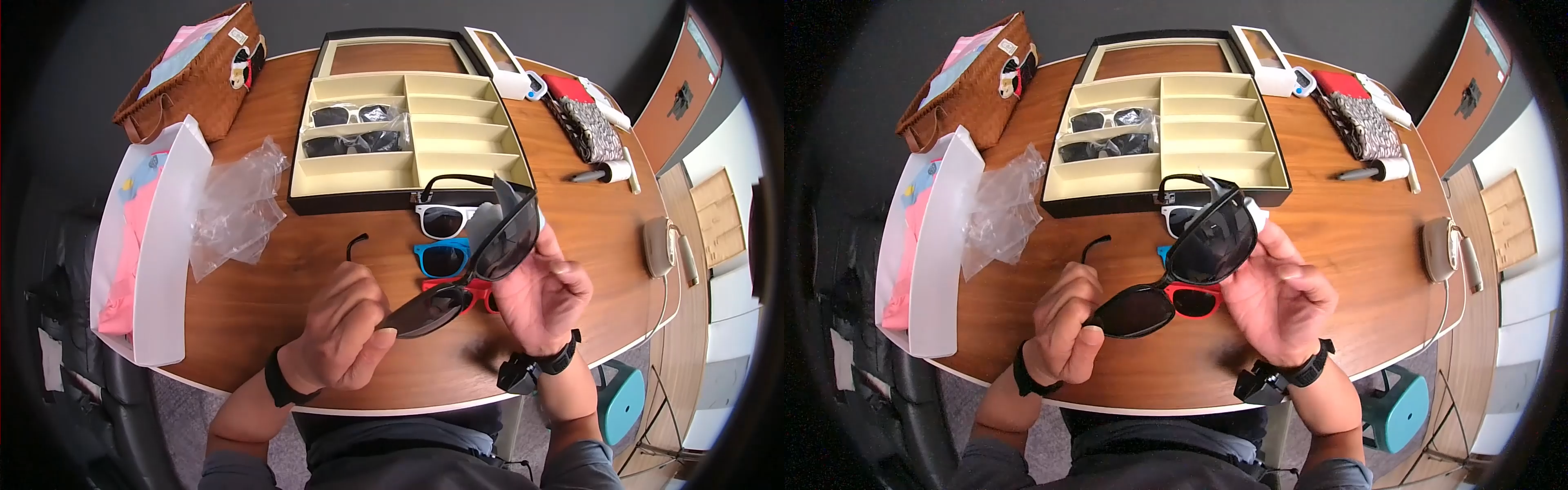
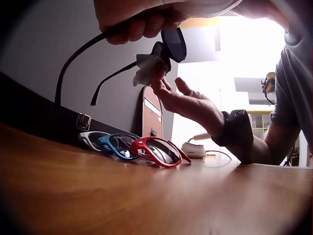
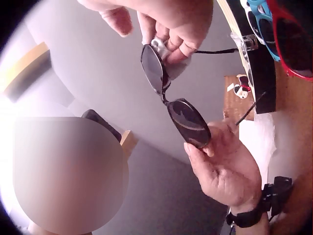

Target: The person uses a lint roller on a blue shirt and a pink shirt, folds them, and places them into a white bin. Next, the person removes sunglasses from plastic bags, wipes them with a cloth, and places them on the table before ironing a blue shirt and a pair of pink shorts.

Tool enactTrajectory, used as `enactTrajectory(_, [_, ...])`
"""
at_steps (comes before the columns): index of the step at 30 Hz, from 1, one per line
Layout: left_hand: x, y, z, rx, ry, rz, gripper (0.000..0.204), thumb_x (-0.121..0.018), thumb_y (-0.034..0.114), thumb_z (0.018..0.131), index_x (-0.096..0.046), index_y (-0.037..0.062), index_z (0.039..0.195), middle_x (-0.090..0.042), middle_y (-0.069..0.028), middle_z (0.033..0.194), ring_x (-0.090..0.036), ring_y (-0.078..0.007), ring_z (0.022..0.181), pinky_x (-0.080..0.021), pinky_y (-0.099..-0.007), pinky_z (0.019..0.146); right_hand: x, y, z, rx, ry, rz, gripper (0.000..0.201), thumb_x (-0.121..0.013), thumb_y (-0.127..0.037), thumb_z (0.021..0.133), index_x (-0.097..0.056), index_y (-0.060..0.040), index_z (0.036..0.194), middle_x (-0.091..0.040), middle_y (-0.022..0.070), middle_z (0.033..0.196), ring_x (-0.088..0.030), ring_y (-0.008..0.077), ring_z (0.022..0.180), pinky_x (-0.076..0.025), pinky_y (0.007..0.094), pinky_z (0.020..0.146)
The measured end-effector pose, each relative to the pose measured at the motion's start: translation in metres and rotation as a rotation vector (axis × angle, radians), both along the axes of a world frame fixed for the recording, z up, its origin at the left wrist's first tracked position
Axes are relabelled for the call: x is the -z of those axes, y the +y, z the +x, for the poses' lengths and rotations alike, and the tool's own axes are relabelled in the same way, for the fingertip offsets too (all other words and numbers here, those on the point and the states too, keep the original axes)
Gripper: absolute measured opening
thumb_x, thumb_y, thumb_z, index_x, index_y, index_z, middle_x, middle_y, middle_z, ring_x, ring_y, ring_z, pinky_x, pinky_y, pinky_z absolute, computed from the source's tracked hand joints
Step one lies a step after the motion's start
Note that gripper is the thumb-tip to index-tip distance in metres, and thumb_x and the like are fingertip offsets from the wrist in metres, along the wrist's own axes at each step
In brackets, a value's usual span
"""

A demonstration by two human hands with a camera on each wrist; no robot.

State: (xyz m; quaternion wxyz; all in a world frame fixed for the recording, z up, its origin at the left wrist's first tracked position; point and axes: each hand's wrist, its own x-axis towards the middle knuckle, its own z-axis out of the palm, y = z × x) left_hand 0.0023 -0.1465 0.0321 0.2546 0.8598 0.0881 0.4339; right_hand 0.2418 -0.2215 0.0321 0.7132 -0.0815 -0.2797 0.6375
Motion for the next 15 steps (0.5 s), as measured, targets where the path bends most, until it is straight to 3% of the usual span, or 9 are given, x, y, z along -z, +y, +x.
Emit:
enactTrajectory(1, [0.001, 0.000, 0.001, 0.013, -0.029, -0.021, 0.022, -0.050, 0.015, 0.094, -0.046, -0.0002, 0.078, -0.048, -0.0155, 0.075, -0.047, -0.0303, 0.065, -0.042, -0.0418, 0.063, -0.003, -0.001, -0.001, 0.030, 0.021, -0.028, 0.060, -0.046, -0.027, 0.085, -0.050, 0.0010, 0.138, -0.050, 0.0208, 0.141, -0.045, 0.0337, 0.133, -0.025, 0.0512, 0.117])
enactTrajectory(2, [0.002, 0.001, 0.002, 0.027, -0.058, -0.041, 0.017, -0.055, 0.010, 0.090, -0.049, 0.0002, 0.077, -0.048, -0.0145, 0.075, -0.046, -0.0301, 0.064, -0.039, -0.0404, 0.061, 0.003, -0.005, 0.003, -0.068, 0.046, 0.008, 0.063, -0.046, -0.033, 0.084, -0.051, 0.0019, 0.136, -0.048, 0.0202, 0.144, -0.045, 0.0334, 0.133, -0.024, 0.0508, 0.117])
enactTrajectory(3, [0.001, 0.001, 0.002, 0.028, -0.058, -0.039, 0.017, -0.055, 0.010, 0.090, -0.049, 0.0002, 0.077, -0.048, -0.0145, 0.075, -0.046, -0.0301, 0.064, -0.039, -0.0404, 0.061, 0.006, -0.016, 0.001, -0.024, -0.105, -0.191, 0.062, -0.044, -0.035, 0.089, -0.050, 0.0037, 0.136, -0.048, 0.0206, 0.143, -0.047, 0.0335, 0.132, -0.026, 0.0505, 0.116])
enactTrajectory(5, [0.000, 0.003, 0.000, 0.018, -0.160, -0.093, 0.018, -0.054, 0.010, 0.091, -0.049, -0.0007, 0.078, -0.048, -0.0150, 0.075, -0.047, -0.0306, 0.065, -0.042, -0.0410, 0.062, 0.023, -0.018, 0.004, -0.057, 0.028, -0.006, 0.064, -0.040, -0.045, 0.096, -0.051, 0.0048, 0.134, -0.051, 0.0215, 0.140, -0.048, 0.0335, 0.130, -0.030, 0.0508, 0.113])
enactTrajectory(8, [0.001, 0.008, -0.004, -0.010, -0.122, -0.046, 0.017, -0.052, 0.010, 0.091, -0.050, -0.0015, 0.079, -0.048, -0.0154, 0.075, -0.048, -0.0312, 0.066, -0.044, -0.0410, 0.062, 0.001, -0.009, 0.005, -0.075, -0.119, -0.099, 0.074, -0.030, -0.060, 0.099, -0.059, 0.0021, 0.127, -0.056, 0.0220, 0.135, -0.051, 0.0347, 0.127, -0.036, 0.0521, 0.109])
enactTrajectory(12, [0.000, 0.007, -0.005, -0.009, -0.136, -0.036, 0.018, -0.053, 0.011, 0.092, -0.050, -0.0013, 0.078, -0.048, -0.0151, 0.075, -0.048, -0.0310, 0.066, -0.044, -0.0407, 0.063, 0.001, -0.003, 0.013, -0.102, 0.047, 0.033, 0.075, -0.032, -0.061, 0.099, -0.057, 0.0036, 0.128, -0.053, 0.0221, 0.138, -0.050, 0.0357, 0.128, -0.040, 0.0530, 0.106])
enactTrajectory(15, [0.003, 0.007, -0.002, -0.024, -0.120, -0.026, 0.019, -0.053, 0.011, 0.092, -0.050, -0.0012, 0.078, -0.048, -0.0147, 0.075, -0.048, -0.0307, 0.066, -0.044, -0.0408, 0.063, 0.000, -0.012, -0.007, 0.020, -0.182, -0.195, 0.072, -0.034, -0.060, 0.099, -0.062, 0.0024, 0.122, -0.056, 0.0212, 0.135, -0.052, 0.0352, 0.126, -0.040, 0.0512, 0.106])
